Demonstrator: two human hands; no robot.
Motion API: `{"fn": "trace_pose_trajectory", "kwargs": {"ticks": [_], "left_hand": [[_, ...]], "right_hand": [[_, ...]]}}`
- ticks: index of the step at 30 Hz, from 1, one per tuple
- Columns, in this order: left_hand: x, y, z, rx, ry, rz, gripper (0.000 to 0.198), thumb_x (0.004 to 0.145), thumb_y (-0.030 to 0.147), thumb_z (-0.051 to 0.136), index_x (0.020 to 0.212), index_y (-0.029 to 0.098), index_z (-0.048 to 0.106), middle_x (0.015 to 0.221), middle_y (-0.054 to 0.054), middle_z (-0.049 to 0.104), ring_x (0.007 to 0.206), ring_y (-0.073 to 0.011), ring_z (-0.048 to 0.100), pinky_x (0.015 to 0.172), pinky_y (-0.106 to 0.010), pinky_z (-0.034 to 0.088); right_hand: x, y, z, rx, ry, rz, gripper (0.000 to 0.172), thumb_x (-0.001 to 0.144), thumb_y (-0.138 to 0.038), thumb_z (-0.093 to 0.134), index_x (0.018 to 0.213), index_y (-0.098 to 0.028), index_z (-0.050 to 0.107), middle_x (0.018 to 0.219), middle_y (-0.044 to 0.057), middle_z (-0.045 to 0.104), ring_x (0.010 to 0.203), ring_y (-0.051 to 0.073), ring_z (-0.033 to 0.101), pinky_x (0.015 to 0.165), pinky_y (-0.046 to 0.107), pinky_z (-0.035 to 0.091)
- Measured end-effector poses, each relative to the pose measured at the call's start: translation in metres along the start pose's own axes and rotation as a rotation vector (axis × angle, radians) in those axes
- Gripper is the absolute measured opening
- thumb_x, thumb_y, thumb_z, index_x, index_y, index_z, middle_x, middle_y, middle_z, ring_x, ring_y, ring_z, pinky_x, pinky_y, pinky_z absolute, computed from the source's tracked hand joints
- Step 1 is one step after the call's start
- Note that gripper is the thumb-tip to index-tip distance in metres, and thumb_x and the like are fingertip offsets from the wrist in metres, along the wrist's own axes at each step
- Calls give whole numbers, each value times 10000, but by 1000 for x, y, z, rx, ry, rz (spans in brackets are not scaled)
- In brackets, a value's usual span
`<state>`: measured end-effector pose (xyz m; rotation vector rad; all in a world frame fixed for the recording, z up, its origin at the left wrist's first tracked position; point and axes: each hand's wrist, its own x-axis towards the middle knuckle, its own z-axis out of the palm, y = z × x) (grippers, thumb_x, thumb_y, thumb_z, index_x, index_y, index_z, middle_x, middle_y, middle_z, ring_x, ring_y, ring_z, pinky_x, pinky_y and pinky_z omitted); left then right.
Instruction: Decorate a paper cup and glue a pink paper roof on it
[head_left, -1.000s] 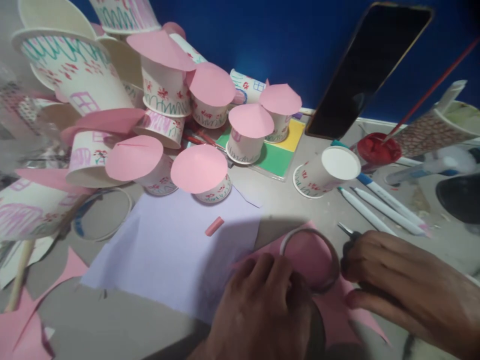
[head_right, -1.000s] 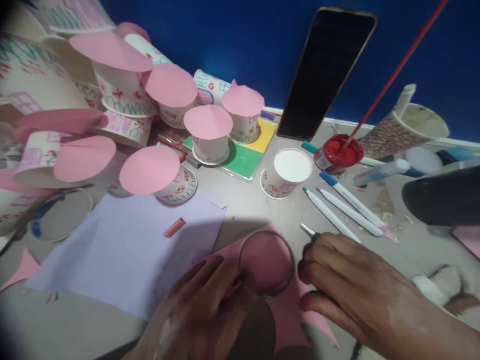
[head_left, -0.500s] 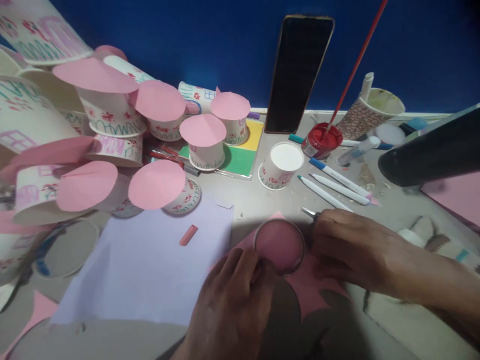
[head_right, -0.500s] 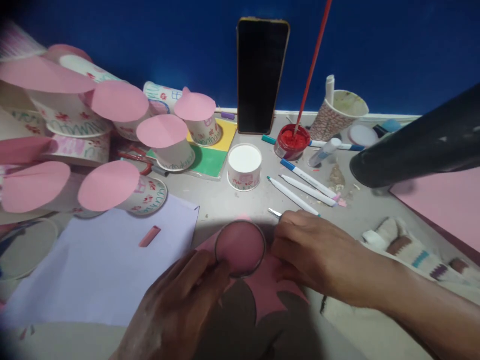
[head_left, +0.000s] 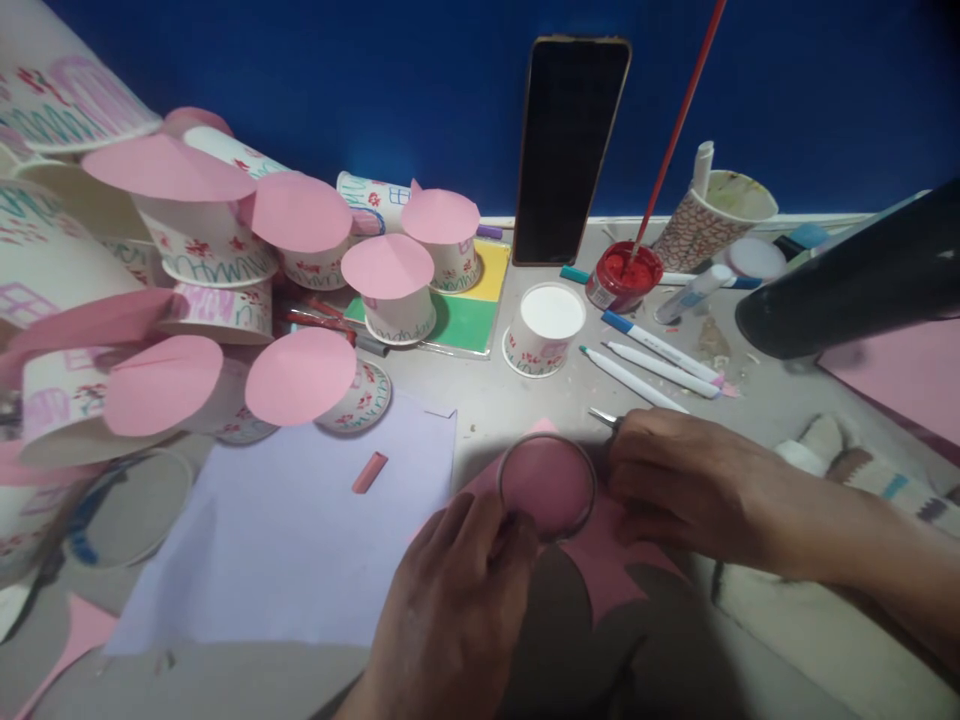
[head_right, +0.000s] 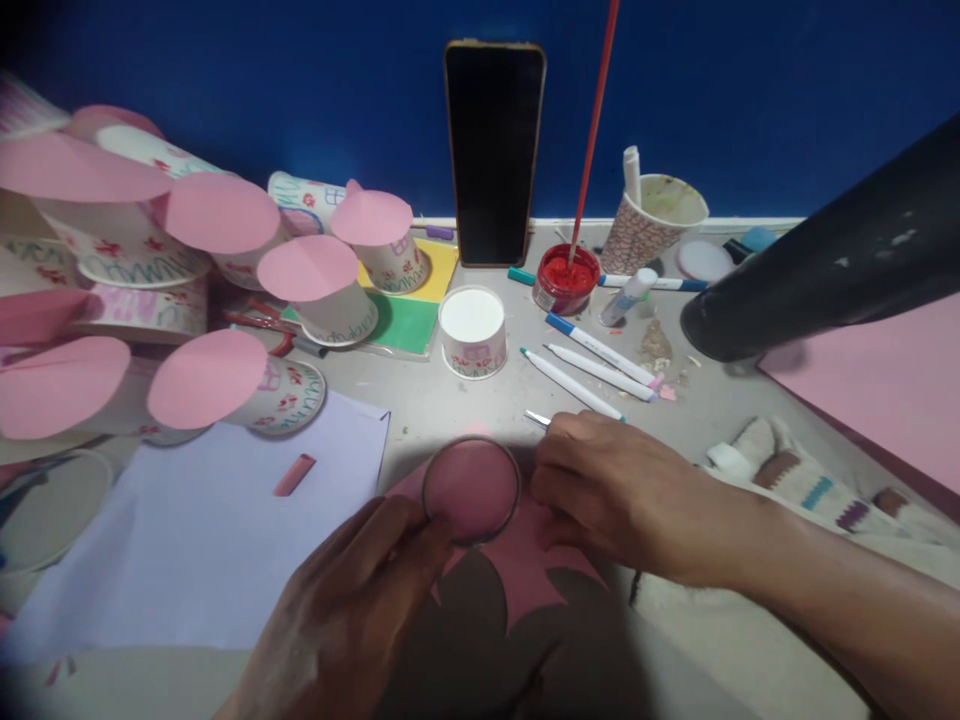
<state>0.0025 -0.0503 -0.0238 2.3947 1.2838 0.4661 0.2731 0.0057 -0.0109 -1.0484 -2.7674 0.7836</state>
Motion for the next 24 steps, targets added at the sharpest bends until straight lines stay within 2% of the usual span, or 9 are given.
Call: {"fn": "trace_pose_trajectory", "kwargs": {"ticks": [5, 11, 15, 17, 19, 22, 24], "left_hand": [[0, -1, -2, 8, -20, 6, 194, 883, 11, 578, 927, 176, 669, 850, -57, 641, 722, -213, 638, 548, -307, 543], [0, 0, 0, 26, -15, 23, 165, 904, 43, 592, 929, 189, 667, 822, -42, 634, 706, -208, 636, 557, -307, 544], [0, 0, 2, 72, 39, 41, 214, 929, 71, 590, 1105, 173, 653, 846, -38, 657, 718, -216, 646, 590, -323, 548], [3, -1, -2, 57, 53, 4, 269, 952, 108, 587, 1212, 164, 619, 839, -27, 658, 706, -208, 643, 585, -313, 528], [6, -2, -11, 37, 9, -64, 292, 974, 143, 579, 1263, 182, 599, 861, -17, 663, 726, -194, 648, 607, -297, 509], [9, -1, -28, 96, 93, -109, 159, 1009, 168, 534, 1108, 206, 653, 885, -18, 665, 792, -186, 649, 724, -313, 504], [6, 4, -37, 116, 137, -110, 136, 1018, 194, 537, 1017, 201, 673, 874, -21, 659, 812, -182, 643, 746, -313, 492]], "right_hand": [[1, 1, 1, -5, 2, 6, 216, 1013, -347, 617, 864, -197, 661, 902, 67, 623, 817, 218, 540, 699, 350, 408], [1, 0, 0, -12, -26, 10, 241, 1017, -369, 621, 854, -198, 666, 924, 65, 622, 822, 208, 531, 697, 342, 393], [1, 1, -1, 16, -26, 16, 259, 1019, -365, 618, 824, -196, 640, 897, 65, 618, 818, 206, 532, 690, 330, 378], [1, 3, -1, 50, -2, -2, 248, 1017, -367, 619, 837, -198, 636, 878, 66, 622, 827, 210, 540, 696, 326, 376], [0, 6, 1, 27, 10, -53, 233, 1018, -366, 617, 862, -194, 642, 861, 68, 630, 843, 220, 535, 715, 332, 373], [0, 9, 4, -120, -3, -140, 223, 1012, -355, 628, 866, -188, 653, 863, 80, 652, 876, 243, 513, 745, 354, 355], [-1, 9, 6, -187, 2, -172, 229, 997, -377, 654, 869, -187, 662, 878, 87, 667, 890, 254, 507, 752, 364, 347]]}}
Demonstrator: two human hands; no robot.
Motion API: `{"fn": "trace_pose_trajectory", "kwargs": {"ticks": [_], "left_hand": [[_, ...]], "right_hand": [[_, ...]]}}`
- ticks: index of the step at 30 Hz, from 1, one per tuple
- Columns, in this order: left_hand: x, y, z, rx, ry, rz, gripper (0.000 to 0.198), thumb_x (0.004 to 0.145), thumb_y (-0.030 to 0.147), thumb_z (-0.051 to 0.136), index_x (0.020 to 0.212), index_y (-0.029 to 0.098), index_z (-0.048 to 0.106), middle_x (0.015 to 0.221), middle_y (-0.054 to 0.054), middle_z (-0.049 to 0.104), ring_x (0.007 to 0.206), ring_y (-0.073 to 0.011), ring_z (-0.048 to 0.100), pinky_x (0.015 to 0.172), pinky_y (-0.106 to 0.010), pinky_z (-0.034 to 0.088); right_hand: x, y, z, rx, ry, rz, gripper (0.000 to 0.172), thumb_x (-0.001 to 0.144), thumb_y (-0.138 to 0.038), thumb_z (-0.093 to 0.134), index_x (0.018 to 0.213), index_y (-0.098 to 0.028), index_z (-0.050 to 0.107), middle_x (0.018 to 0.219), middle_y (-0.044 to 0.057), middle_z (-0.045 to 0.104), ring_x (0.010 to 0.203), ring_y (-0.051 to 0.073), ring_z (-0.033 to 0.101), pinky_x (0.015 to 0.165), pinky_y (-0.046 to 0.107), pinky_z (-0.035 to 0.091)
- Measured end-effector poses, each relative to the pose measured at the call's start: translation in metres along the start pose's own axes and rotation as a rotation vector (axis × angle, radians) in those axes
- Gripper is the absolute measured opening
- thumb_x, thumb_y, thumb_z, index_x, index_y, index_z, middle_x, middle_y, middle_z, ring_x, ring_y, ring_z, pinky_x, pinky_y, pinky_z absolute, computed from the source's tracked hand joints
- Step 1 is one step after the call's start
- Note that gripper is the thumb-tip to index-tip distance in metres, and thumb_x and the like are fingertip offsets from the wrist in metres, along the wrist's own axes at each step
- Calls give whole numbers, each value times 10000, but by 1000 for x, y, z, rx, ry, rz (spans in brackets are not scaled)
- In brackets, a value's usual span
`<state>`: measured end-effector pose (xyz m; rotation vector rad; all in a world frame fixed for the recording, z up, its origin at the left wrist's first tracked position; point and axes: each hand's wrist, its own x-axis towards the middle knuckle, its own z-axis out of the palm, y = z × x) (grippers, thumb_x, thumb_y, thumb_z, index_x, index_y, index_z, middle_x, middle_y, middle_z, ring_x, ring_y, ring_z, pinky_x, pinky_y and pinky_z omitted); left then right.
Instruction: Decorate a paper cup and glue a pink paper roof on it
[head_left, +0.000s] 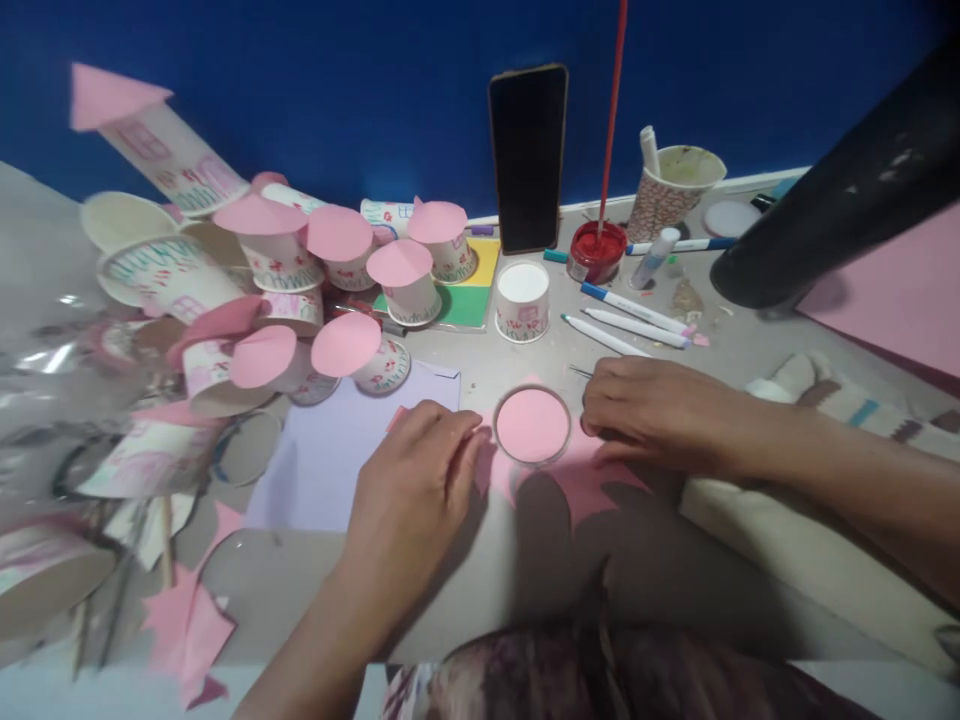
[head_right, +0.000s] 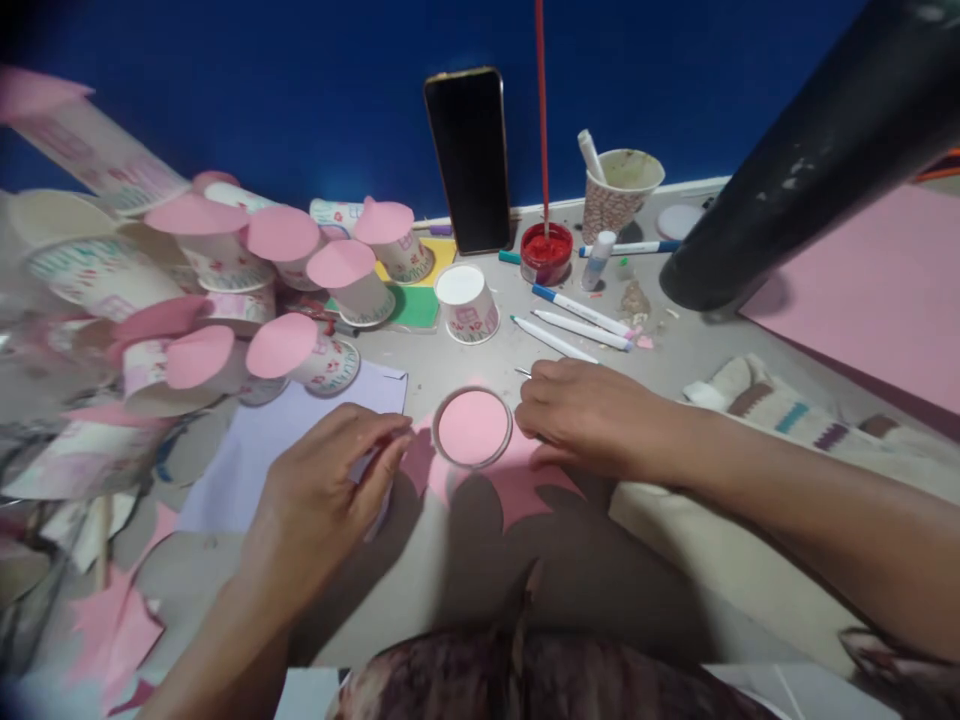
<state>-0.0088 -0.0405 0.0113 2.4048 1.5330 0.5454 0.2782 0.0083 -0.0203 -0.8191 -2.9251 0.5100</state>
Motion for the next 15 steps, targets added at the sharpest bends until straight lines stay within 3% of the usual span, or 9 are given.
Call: {"fn": "trace_pose_trajectory", "kwargs": {"ticks": [5, 11, 15], "left_hand": [[-13, 8, -8, -4, 16, 27, 176, 1009, 198, 538, 946, 185, 702, 880, -39, 673, 849, -188, 647, 814, -341, 524], [-11, 7, 7, 56, 54, -25, 183, 963, 201, 582, 1097, 179, 705, 1051, -105, 695, 1036, -265, 644, 917, -445, 545], [-12, 16, 18, 44, 61, 4, 158, 963, 142, 566, 975, 194, 715, 954, -63, 671, 960, -231, 631, 887, -409, 526]], "right_hand": [[-2, -3, -2, -48, 30, -24, 253, 979, -405, 680, 869, -177, 687, 876, 90, 684, 906, 261, 526, 752, 367, 346], [0, -11, -8, -88, 19, 5, 192, 918, -354, 758, 839, -184, 715, 835, 79, 696, 879, 253, 541, 712, 353, 332], [2, -13, -8, -105, 4, 26, 182, 891, -344, 788, 836, -183, 721, 835, 76, 703, 899, 259, 549, 709, 353, 327]]}}
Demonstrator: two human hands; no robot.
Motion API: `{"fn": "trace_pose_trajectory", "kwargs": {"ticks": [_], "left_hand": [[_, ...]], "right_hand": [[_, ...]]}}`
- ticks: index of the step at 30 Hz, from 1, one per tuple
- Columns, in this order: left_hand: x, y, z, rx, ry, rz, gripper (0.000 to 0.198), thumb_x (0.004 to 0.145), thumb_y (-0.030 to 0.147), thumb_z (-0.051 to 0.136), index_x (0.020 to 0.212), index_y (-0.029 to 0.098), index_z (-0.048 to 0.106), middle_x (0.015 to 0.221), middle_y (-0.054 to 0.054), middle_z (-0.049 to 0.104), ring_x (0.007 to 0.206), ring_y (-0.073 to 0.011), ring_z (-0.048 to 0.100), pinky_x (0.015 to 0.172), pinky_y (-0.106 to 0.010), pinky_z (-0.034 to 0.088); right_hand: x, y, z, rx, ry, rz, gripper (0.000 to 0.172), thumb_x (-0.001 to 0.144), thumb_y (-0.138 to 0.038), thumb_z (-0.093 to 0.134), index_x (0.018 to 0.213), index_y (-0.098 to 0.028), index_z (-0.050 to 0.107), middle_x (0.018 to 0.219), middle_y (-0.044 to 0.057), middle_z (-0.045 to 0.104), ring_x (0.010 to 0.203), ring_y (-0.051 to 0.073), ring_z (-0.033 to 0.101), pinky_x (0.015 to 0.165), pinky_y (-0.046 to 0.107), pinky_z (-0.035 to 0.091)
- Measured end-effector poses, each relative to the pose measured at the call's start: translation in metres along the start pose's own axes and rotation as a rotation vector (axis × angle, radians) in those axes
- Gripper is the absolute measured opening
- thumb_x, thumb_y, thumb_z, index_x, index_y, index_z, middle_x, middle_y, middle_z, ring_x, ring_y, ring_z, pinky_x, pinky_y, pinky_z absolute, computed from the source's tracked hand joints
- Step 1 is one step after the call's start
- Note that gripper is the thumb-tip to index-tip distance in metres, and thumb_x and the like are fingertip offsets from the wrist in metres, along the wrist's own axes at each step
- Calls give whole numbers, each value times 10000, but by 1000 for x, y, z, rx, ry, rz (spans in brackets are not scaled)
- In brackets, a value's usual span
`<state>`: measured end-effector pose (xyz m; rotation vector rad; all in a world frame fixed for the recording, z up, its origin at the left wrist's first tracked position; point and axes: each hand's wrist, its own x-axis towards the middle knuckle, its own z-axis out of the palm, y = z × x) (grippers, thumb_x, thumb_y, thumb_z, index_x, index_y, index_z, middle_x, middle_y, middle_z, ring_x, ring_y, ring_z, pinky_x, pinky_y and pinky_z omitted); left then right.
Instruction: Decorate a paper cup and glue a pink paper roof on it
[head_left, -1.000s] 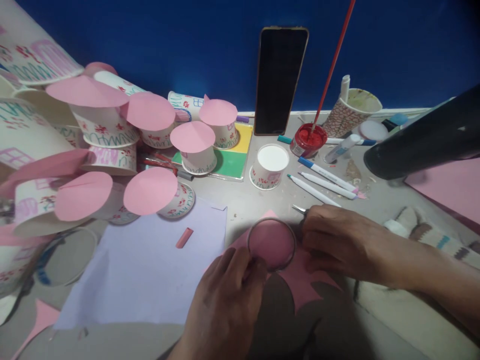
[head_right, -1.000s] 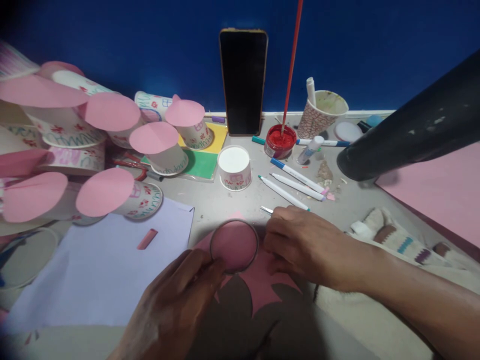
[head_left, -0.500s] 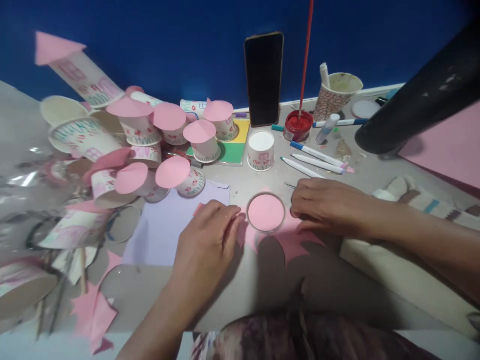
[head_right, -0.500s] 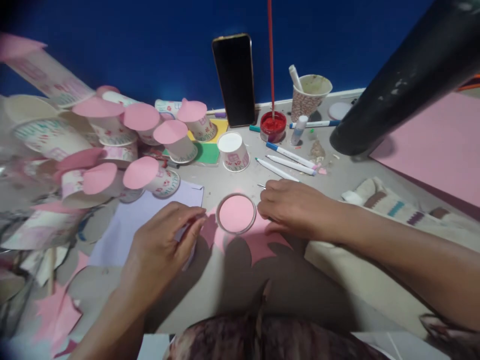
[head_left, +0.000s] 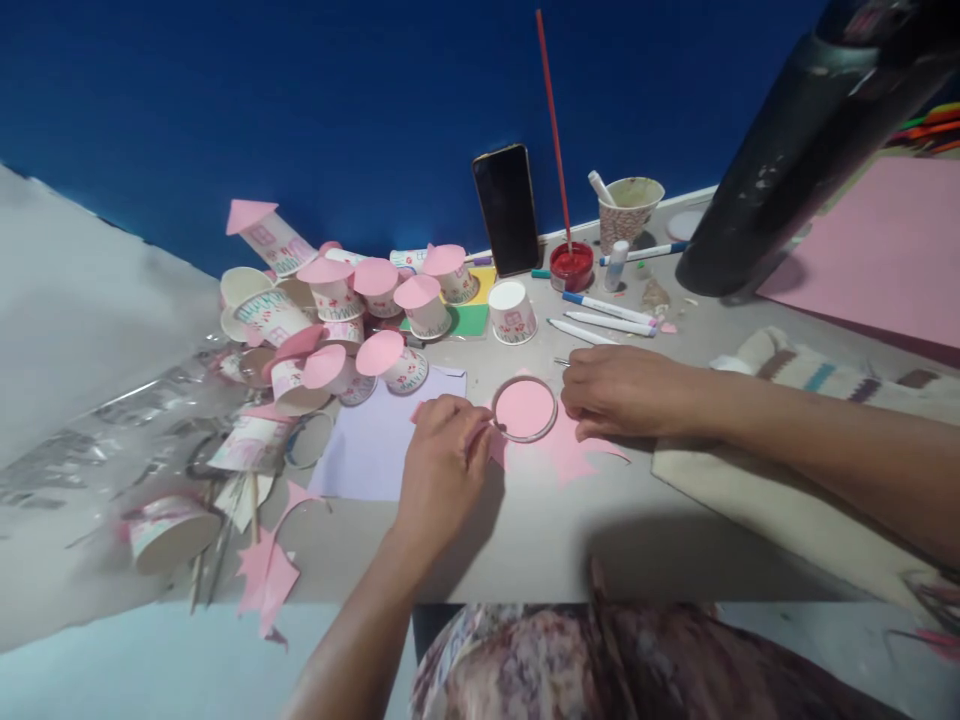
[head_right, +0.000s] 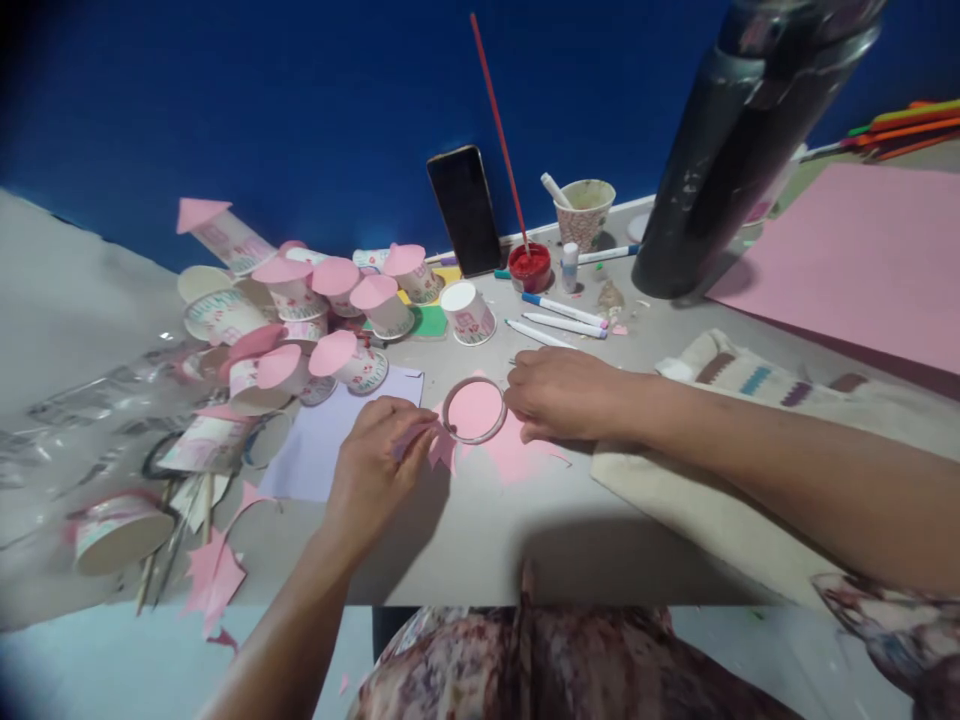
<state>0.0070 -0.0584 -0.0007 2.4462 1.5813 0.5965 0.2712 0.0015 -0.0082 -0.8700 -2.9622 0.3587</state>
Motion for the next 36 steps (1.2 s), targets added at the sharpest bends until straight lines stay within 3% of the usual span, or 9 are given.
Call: {"fn": "trace_pose_trajectory", "kwargs": {"ticks": [4, 11, 16, 20, 33, 36], "left_hand": [[-11, 10, 9, -14, 26, 24, 204, 978, 107, 550, 869, 187, 703, 890, -45, 653, 899, -200, 619, 834, -354, 523], [-19, 15, 25, 58, 50, 79, 172, 998, 138, 560, 1058, 177, 717, 1064, -102, 662, 985, -227, 638, 840, -386, 549], [-12, 11, 20, -21, 31, -14, 254, 972, 116, 563, 1181, 193, 685, 1194, -121, 615, 1120, -250, 617, 948, -422, 544], [-7, 2, 13, -112, -83, -107, 341, 945, 108, 557, 1271, 180, 625, 1262, -123, 616, 1200, -251, 598, 1037, -433, 513], [-6, -10, 21, -62, -113, -36, 424, 944, 70, 530, 1362, 146, 527, 1273, -157, 675, 1184, -285, 611, 1015, -484, 517], [-10, -4, 21, -66, -45, -6, 362, 962, 86, 540, 1316, 160, 561, 1245, -136, 662, 1169, -267, 603, 1008, -458, 520]], "right_hand": [[0, -1, 1, -5, -7, 12, 170, 886, -327, 795, 837, -180, 724, 836, 75, 707, 916, 262, 549, 716, 354, 331], [0, -1, 0, 0, -8, 0, 150, 903, -303, 774, 847, -172, 726, 842, 78, 712, 916, 260, 548, 715, 348, 334], [-1, 1, 3, -4, 14, -22, 163, 889, -320, 789, 844, -177, 726, 825, 76, 705, 904, 259, 545, 703, 350, 332], [0, 2, 4, 5, 24, -25, 166, 884, -323, 796, 844, -179, 724, 826, 70, 704, 907, 259, 548, 707, 351, 331], [-3, 9, 11, -7, 54, 16, 208, 924, -373, 756, 876, -177, 708, 857, 86, 694, 921, 270, 558, 716, 351, 323], [-3, 9, 12, -13, 66, 1, 222, 922, -387, 758, 868, -177, 708, 849, 83, 696, 905, 268, 555, 714, 350, 323]]}}
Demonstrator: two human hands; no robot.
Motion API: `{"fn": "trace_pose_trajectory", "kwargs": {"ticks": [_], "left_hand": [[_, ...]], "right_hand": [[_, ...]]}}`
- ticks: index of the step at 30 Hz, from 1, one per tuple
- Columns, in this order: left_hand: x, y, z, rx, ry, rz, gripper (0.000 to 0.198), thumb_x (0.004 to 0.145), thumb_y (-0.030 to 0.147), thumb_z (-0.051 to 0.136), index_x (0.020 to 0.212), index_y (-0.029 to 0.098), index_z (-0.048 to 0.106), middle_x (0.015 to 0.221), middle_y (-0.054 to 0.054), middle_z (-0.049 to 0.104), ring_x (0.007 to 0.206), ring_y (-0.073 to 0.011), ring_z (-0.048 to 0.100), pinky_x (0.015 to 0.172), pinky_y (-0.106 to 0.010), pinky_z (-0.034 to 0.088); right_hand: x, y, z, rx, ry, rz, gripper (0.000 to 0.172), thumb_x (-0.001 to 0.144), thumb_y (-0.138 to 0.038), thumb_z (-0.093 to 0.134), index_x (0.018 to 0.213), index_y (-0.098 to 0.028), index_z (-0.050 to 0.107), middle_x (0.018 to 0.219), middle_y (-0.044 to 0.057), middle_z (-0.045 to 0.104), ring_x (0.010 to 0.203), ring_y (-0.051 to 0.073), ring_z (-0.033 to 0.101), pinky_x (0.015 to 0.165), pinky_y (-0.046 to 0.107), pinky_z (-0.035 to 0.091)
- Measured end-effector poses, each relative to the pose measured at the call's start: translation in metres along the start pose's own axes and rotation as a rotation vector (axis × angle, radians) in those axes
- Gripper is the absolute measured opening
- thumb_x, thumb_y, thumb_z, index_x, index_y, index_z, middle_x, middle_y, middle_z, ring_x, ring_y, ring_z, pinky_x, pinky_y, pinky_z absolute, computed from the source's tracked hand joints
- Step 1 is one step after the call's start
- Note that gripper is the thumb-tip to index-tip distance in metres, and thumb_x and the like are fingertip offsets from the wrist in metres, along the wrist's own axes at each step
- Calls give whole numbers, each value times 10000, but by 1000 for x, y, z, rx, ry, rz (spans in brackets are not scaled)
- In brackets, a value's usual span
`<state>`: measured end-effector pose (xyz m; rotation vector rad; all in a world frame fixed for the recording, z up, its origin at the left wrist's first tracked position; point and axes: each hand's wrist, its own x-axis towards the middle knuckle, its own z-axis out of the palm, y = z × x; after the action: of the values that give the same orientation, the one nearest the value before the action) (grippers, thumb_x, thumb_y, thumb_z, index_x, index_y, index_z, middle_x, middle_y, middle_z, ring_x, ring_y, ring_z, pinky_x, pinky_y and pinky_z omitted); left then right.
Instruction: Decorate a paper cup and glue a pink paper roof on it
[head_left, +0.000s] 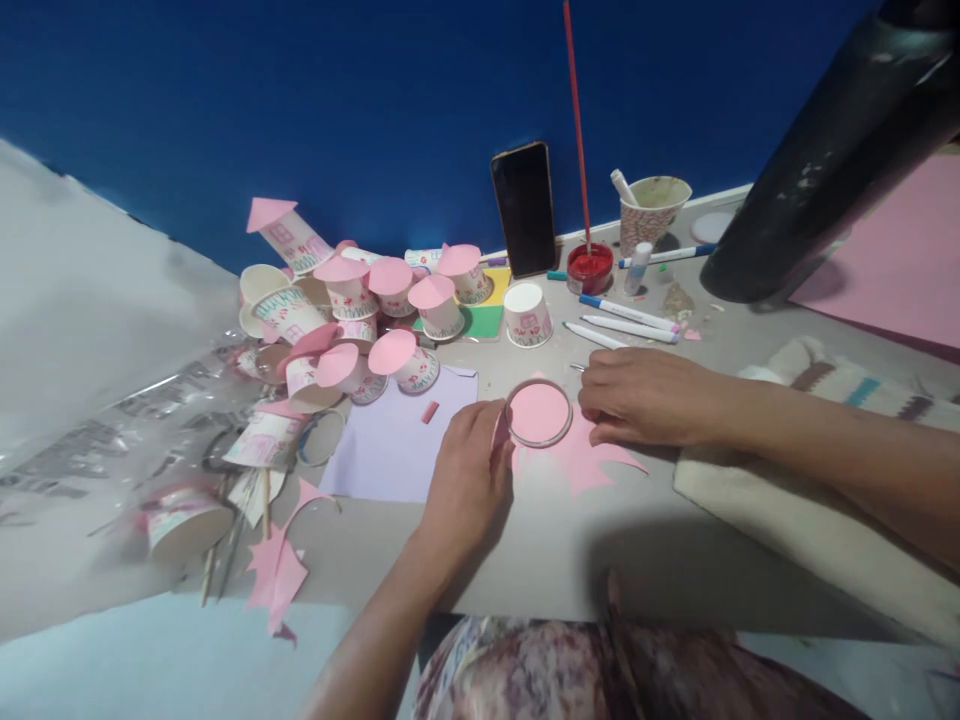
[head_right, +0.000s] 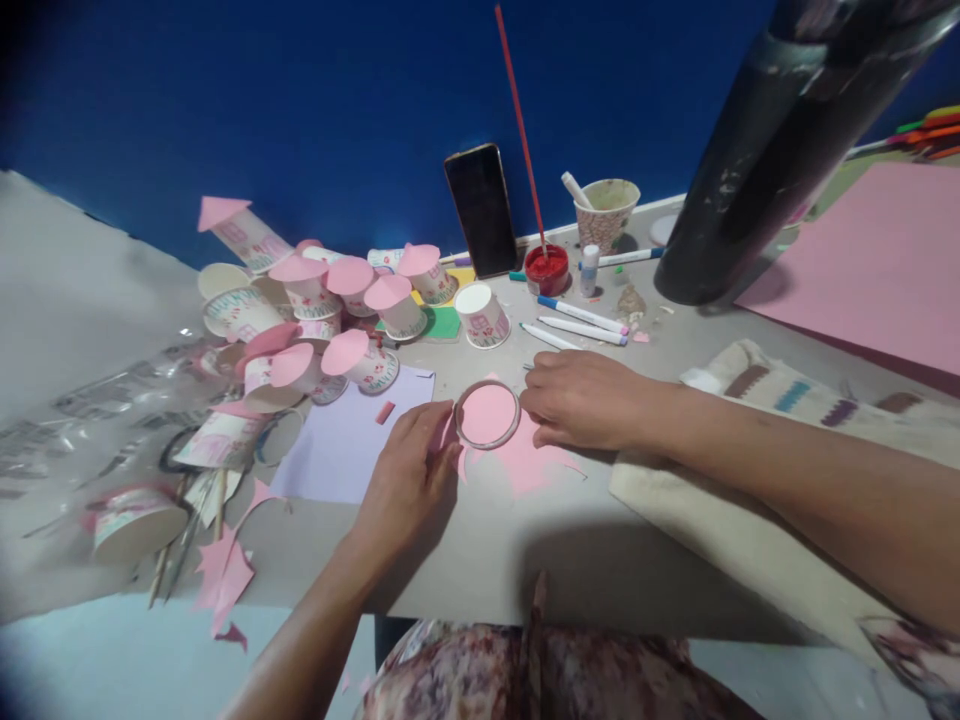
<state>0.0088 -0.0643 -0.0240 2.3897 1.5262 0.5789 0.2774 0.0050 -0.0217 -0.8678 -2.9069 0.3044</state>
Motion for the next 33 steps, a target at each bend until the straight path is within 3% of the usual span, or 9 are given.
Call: {"fn": "trace_pose_trajectory", "kwargs": {"ticks": [3, 8, 17, 21, 23, 25, 28, 31, 33], "left_hand": [[-9, 14, 4, 51, 106, 52, 255, 991, 122, 540, 1234, 163, 606, 1206, -133, 633, 1144, -259, 594, 986, -432, 519], [-18, 30, 11, 148, 82, 131, 287, 974, 165, 586, 1260, 179, 612, 1261, -158, 584, 1190, -311, 553, 966, -482, 504], [-19, 24, 16, 159, 48, 124, 300, 979, 193, 585, 1275, 197, 637, 1219, -143, 575, 1092, -289, 566, 943, -479, 509], [-20, 18, 18, 222, 64, 179, 323, 984, 199, 576, 1304, 204, 627, 1210, -138, 588, 1101, -288, 588, 1002, -517, 488], [-20, 13, 23, 248, 94, 205, 315, 987, 219, 575, 1297, 213, 631, 1217, -134, 593, 1109, -292, 597, 1028, -535, 471], [-21, 8, 30, 254, 161, 231, 310, 989, 222, 556, 1291, 210, 631, 1225, -136, 594, 1126, -302, 593, 1036, -543, 461], [-22, 4, 38, 261, 203, 240, 327, 969, 196, 562, 1292, 201, 617, 1238, -140, 594, 1149, -313, 588, 1018, -526, 471], [-24, 3, 40, 294, 181, 244, 341, 953, 208, 601, 1294, 199, 611, 1216, -133, 613, 1164, -322, 590, 1018, -514, 473], [-24, 1, 38, 326, 190, 267, 343, 972, 257, 599, 1309, 197, 609, 1199, -127, 634, 1192, -328, 588, 1049, -513, 454]], "right_hand": [[0, -1, -1, -9, 10, -9, 236, 919, -397, 764, 859, -176, 706, 839, 81, 691, 893, 267, 558, 712, 352, 328], [1, -3, 0, 8, 28, -9, 224, 893, -378, 798, 858, -177, 703, 833, 70, 693, 888, 264, 565, 715, 356, 338], [3, -4, 3, 15, 26, -8, 258, 898, -414, 790, 855, -178, 696, 846, 65, 703, 916, 268, 576, 749, 367, 375], [1, 0, -11, 18, 44, 0, 241, 947, -402, 722, 833, -192, 690, 830, 66, 710, 883, 251, 591, 755, 361, 395], [-2, 9, -25, -21, 82, 124, 235, 996, -377, 636, 851, -201, 694, 853, 77, 725, 890, 247, 604, 770, 359, 407], [-7, 21, -40, -101, 104, 360, 210, 1012, -335, 581, 888, -211, 696, 915, 90, 746, 953, 258, 622, 763, 349, 407], [-13, 38, -52, -200, 64, 639, 195, 993, -256, 552, 871, -208, 696, 904, 98, 757, 916, 262, 656, 663, 325, 359], [-12, 43, -49, -195, 14, 697, 211, 991, -290, 557, 865, -211, 706, 885, 87, 767, 806, 235, 682, 596, 313, 303], [-9, 41, -44, -179, -4, 687, 191, 989, -355, 583, 912, -235, 710, 943, 58, 782, 841, 233, 703, 596, 308, 308]]}}
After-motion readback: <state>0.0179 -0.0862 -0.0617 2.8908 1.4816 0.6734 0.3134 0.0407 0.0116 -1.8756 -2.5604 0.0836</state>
